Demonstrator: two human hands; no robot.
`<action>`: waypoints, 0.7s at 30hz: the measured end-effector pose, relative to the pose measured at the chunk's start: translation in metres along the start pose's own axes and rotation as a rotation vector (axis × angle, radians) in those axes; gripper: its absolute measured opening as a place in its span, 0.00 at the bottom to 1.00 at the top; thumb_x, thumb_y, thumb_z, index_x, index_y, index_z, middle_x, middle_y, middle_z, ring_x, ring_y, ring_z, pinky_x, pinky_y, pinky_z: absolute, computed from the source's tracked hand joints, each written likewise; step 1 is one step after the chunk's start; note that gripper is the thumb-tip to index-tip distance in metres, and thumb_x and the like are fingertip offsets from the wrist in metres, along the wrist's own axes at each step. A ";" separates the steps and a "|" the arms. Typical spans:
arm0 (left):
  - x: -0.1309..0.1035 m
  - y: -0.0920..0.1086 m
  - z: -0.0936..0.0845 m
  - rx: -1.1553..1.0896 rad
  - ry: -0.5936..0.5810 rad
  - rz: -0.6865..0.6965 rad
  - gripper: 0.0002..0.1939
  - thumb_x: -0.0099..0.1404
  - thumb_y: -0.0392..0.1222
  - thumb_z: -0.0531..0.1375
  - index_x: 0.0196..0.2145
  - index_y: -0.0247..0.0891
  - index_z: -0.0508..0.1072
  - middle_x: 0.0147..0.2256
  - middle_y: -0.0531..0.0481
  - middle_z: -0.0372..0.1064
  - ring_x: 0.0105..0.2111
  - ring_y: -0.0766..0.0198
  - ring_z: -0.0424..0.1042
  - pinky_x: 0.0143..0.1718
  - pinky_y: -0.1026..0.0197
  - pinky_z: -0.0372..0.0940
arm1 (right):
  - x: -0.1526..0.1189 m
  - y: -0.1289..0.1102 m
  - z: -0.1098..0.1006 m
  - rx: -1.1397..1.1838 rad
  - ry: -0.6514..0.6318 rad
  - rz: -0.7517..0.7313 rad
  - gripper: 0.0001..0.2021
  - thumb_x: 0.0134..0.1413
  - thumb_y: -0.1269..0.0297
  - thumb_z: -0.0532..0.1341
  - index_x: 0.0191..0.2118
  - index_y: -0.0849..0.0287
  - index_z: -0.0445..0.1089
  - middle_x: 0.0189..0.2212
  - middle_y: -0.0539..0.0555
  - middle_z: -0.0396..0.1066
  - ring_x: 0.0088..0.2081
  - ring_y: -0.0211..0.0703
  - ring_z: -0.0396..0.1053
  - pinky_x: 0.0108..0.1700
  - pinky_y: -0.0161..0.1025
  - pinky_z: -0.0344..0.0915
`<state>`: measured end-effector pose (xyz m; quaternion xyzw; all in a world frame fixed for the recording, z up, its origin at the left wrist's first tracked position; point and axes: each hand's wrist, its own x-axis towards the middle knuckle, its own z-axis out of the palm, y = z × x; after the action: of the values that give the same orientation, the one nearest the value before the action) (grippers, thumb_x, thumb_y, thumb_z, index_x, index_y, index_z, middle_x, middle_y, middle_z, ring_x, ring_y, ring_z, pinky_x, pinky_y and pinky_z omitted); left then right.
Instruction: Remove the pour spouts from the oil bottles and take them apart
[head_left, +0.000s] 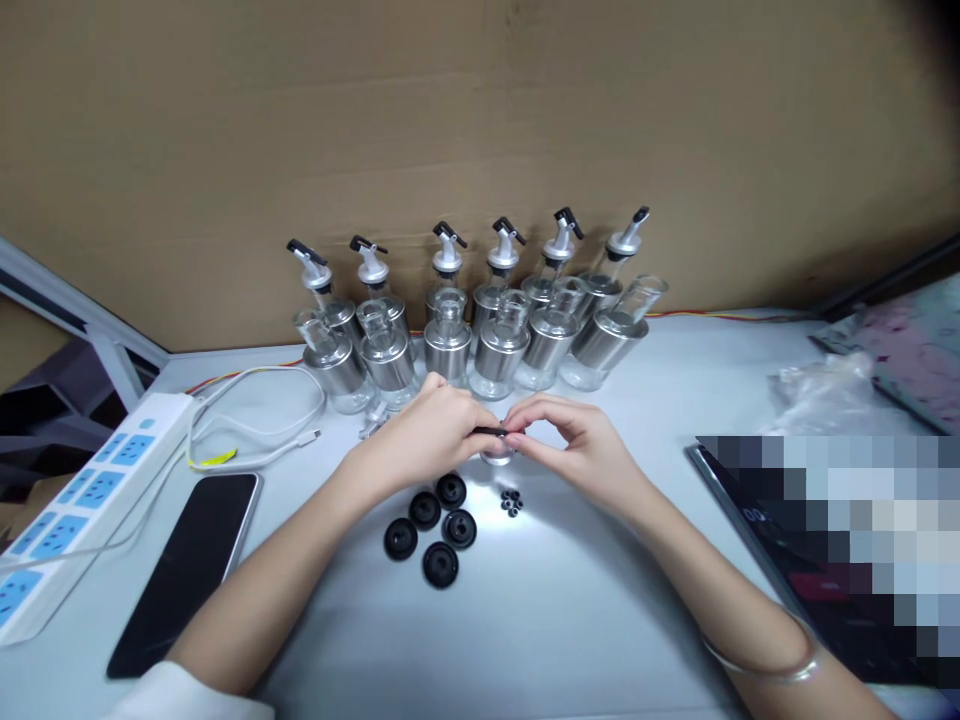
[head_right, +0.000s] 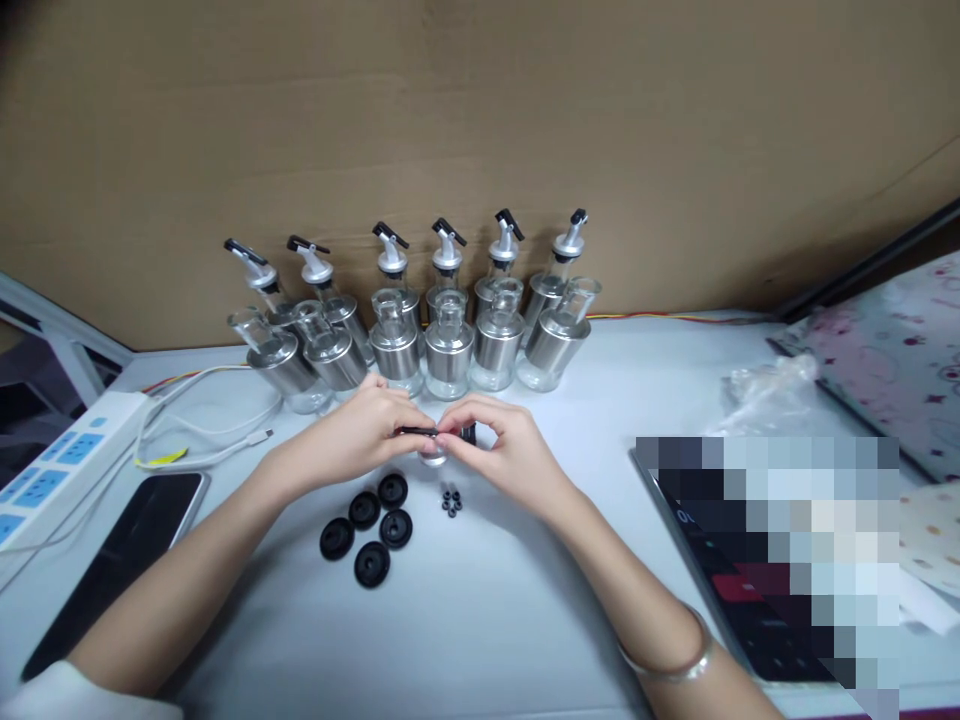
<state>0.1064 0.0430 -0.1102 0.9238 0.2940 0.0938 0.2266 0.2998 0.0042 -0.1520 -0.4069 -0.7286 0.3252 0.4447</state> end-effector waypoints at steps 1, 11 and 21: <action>0.000 -0.001 0.001 -0.007 -0.011 0.006 0.10 0.67 0.40 0.59 0.29 0.38 0.76 0.25 0.55 0.73 0.27 0.66 0.68 0.39 0.60 0.52 | 0.000 0.000 0.001 -0.006 -0.005 0.002 0.04 0.54 0.66 0.63 0.30 0.58 0.72 0.30 0.53 0.75 0.33 0.42 0.72 0.37 0.40 0.68; 0.000 -0.003 -0.007 -0.029 -0.089 -0.070 0.09 0.66 0.39 0.60 0.30 0.34 0.77 0.26 0.51 0.73 0.26 0.67 0.69 0.30 0.66 0.56 | -0.002 0.004 0.002 0.069 0.039 0.035 0.04 0.50 0.69 0.62 0.27 0.58 0.66 0.30 0.52 0.73 0.33 0.41 0.70 0.38 0.40 0.66; -0.018 -0.011 -0.037 0.060 0.115 -0.181 0.09 0.66 0.42 0.59 0.33 0.39 0.77 0.29 0.53 0.74 0.29 0.66 0.69 0.30 0.65 0.56 | 0.000 0.000 -0.016 -0.519 0.079 -0.068 0.04 0.50 0.73 0.56 0.27 0.58 0.65 0.23 0.50 0.68 0.26 0.38 0.67 0.31 0.34 0.63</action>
<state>0.0747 0.0535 -0.0832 0.8928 0.3916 0.1171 0.1891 0.3145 0.0061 -0.1459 -0.4949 -0.7831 0.0963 0.3642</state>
